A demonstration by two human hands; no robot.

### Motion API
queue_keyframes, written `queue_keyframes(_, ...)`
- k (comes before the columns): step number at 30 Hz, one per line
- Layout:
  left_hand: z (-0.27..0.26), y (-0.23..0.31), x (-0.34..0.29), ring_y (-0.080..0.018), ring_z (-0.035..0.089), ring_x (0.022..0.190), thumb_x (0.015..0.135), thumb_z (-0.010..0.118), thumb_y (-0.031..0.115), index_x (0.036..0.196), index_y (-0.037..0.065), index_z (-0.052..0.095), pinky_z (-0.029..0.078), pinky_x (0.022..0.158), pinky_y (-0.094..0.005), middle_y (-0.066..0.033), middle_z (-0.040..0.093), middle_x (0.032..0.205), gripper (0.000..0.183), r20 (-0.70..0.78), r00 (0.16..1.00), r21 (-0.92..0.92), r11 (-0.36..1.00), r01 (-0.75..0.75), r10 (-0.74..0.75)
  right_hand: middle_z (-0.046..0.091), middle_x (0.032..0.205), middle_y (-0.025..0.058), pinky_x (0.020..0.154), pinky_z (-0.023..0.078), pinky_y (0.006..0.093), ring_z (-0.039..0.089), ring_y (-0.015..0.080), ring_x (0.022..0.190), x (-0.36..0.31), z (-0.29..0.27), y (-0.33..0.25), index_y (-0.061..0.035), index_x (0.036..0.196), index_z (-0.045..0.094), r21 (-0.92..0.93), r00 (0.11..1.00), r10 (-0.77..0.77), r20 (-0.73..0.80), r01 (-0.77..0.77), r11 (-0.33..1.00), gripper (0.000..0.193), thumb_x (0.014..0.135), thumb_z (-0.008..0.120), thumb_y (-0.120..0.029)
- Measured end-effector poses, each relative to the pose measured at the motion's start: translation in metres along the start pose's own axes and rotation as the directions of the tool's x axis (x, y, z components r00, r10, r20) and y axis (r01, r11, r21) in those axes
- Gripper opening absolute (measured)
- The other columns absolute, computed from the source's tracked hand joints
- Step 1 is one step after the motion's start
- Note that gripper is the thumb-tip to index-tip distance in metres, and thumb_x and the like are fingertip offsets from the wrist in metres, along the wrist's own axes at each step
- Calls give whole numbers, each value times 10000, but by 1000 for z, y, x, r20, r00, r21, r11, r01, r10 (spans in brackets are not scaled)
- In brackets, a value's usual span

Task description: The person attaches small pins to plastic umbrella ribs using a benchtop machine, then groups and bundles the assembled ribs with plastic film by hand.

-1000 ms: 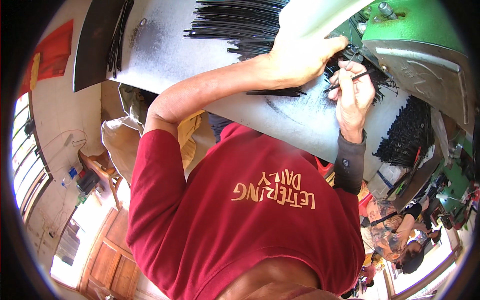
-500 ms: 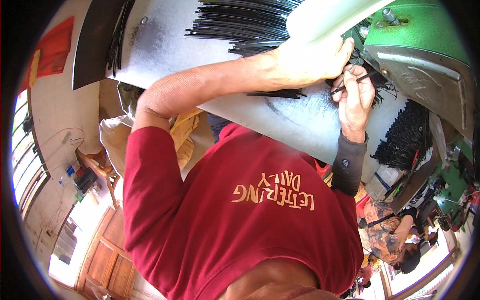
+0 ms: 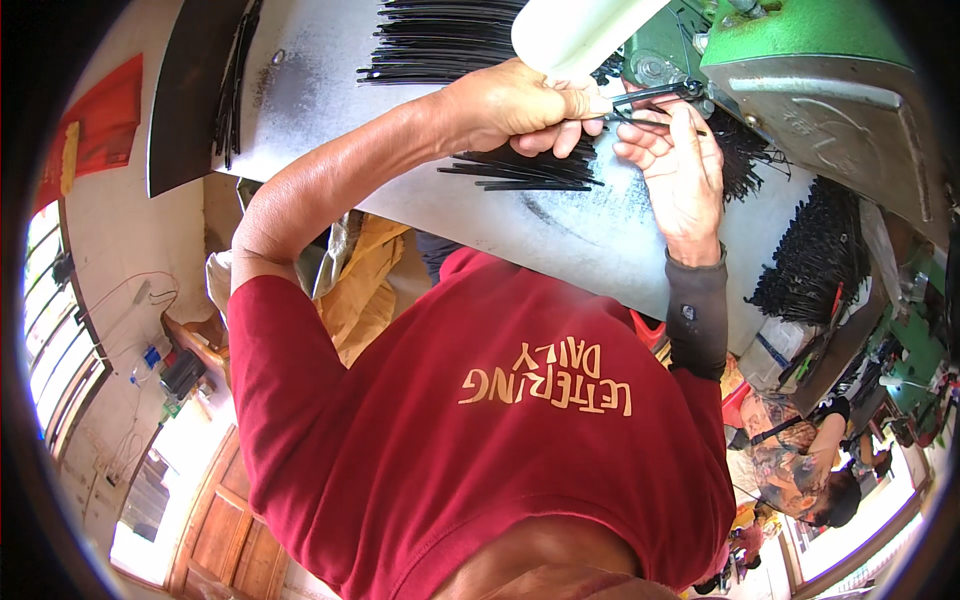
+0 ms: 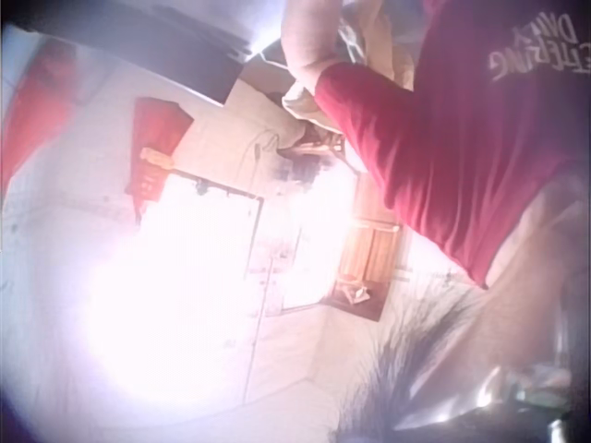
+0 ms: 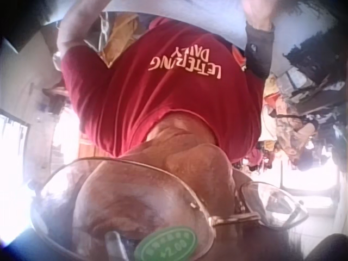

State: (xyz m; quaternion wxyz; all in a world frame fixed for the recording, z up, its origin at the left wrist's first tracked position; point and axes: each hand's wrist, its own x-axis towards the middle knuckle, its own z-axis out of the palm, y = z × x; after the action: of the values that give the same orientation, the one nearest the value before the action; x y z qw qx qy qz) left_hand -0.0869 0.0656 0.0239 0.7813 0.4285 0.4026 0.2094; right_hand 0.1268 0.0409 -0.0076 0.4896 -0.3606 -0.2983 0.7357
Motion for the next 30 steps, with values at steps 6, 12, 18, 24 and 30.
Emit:
queue_keyframes(6,0,2,-1,-40,388,354,947,522,237,862,-5,613,292,348,-178,-43,565,556,272,-57,997,156,987,-41,50,627,938,177,777,556,412,656,276,829,10,8,4,40,1154,502,103,999,13,45,-18,995,337,999,375,-231)
queue_keyframes(12,2,9,-16,-115,589,497,943,521,297,932,-10,614,468,462,-227,-57,593,626,321,55,899,753,573,-324,435,623,956,176,801,545,433,648,290,865,-11,2,4,16,1122,518,189,993,-114,3,112,976,330,992,392,-261)
queue_keyframes(18,22,-5,8,-273,652,885,941,508,152,1103,-70,518,543,840,-375,-225,627,983,275,-272,953,-432,868,-243,132,627,1010,167,904,499,450,612,300,987,-9,-54,-17,21,1077,540,240,954,-233,-186,274,931,309,969,448,-254)
queue_keyframes(24,36,-28,71,-275,654,809,900,564,101,1049,-59,504,571,740,-336,-207,606,936,227,-320,908,-669,614,-420,272,600,1039,227,959,465,480,587,340,1018,0,-46,-22,32,1100,510,155,925,-326,-195,357,921,297,967,441,-224)
queue_keyframes(30,43,-38,82,-285,642,884,982,424,209,1069,-64,465,551,767,-321,-242,588,1006,289,-354,872,-600,633,-489,337,586,1067,255,978,444,490,572,356,1054,-3,-39,-19,34,1123,493,81,919,-342,-197,362,929,294,980,398,-206)
